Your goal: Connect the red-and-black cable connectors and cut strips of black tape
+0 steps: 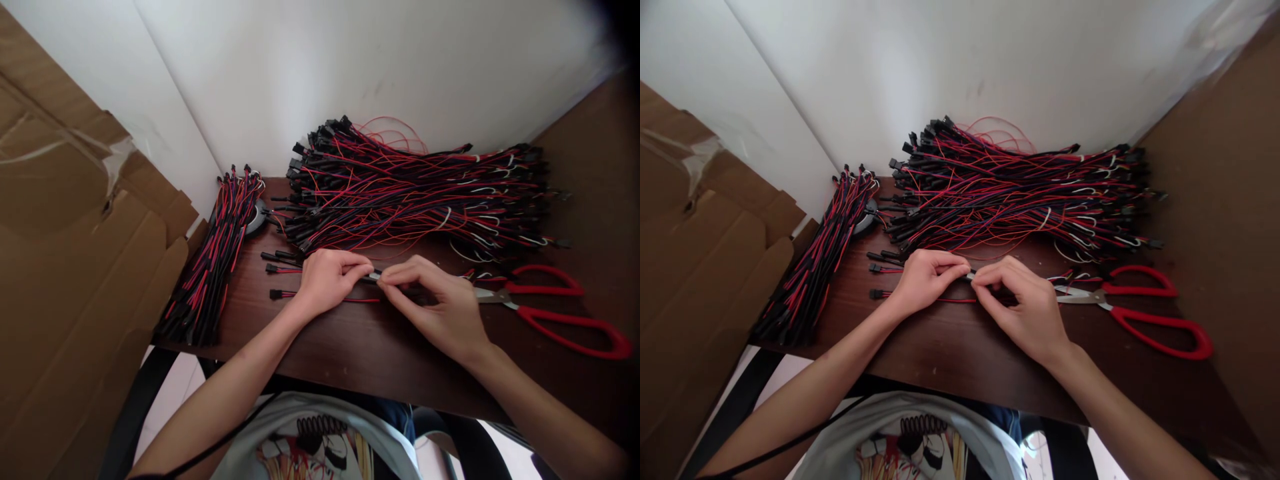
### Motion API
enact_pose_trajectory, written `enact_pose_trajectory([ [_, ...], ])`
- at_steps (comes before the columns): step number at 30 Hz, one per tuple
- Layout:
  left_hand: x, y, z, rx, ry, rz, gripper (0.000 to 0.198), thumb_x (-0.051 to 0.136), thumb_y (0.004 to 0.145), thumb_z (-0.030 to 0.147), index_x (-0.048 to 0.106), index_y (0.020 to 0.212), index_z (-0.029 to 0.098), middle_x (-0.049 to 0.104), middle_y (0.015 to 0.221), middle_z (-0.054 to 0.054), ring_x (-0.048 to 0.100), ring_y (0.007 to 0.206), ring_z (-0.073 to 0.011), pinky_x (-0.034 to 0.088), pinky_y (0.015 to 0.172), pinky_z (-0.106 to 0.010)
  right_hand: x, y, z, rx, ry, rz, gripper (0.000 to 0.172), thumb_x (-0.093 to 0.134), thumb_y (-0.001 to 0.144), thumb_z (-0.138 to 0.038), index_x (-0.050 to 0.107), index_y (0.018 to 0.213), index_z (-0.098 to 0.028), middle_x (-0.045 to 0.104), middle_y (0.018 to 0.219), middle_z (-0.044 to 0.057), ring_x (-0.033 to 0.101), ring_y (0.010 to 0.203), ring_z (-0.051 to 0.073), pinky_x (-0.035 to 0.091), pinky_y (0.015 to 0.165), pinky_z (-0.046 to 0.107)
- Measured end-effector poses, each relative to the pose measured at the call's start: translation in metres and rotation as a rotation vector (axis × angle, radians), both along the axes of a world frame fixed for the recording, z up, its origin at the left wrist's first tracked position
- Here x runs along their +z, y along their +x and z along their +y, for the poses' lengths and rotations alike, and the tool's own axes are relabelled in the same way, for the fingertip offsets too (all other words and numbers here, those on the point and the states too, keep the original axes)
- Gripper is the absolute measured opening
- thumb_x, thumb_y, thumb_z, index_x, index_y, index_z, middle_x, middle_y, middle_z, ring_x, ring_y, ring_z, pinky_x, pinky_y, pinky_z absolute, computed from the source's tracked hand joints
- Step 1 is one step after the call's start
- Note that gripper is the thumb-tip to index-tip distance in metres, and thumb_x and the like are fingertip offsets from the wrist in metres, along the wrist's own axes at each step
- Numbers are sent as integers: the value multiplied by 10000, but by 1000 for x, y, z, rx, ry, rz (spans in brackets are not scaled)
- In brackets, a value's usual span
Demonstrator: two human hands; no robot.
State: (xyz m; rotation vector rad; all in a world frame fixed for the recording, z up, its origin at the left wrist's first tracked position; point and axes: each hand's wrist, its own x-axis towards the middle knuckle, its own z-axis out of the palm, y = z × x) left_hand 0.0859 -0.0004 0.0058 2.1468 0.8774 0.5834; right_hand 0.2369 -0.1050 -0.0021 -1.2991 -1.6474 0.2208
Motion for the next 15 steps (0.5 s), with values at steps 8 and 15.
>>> enact_pose_trajectory([
  [8,-2,0,0,5,-2,-7,173,639,860,306,787,895,225,776,852,-15,700,776,-177,507,701,-234,9,8,-6,193,-162,109,102,650,840,-134,637,792,-222,678,772,6,599,662,145,478,605,308],
  [15,-2,0,0,9,-14,-5,181,637,864,316,786,901,221,776,852,-21,702,786,-179,518,738,-254,17,20,-8,270,-221,290,73,668,839,-197,633,787,-234,668,717,-6,604,629,151,491,615,313],
])
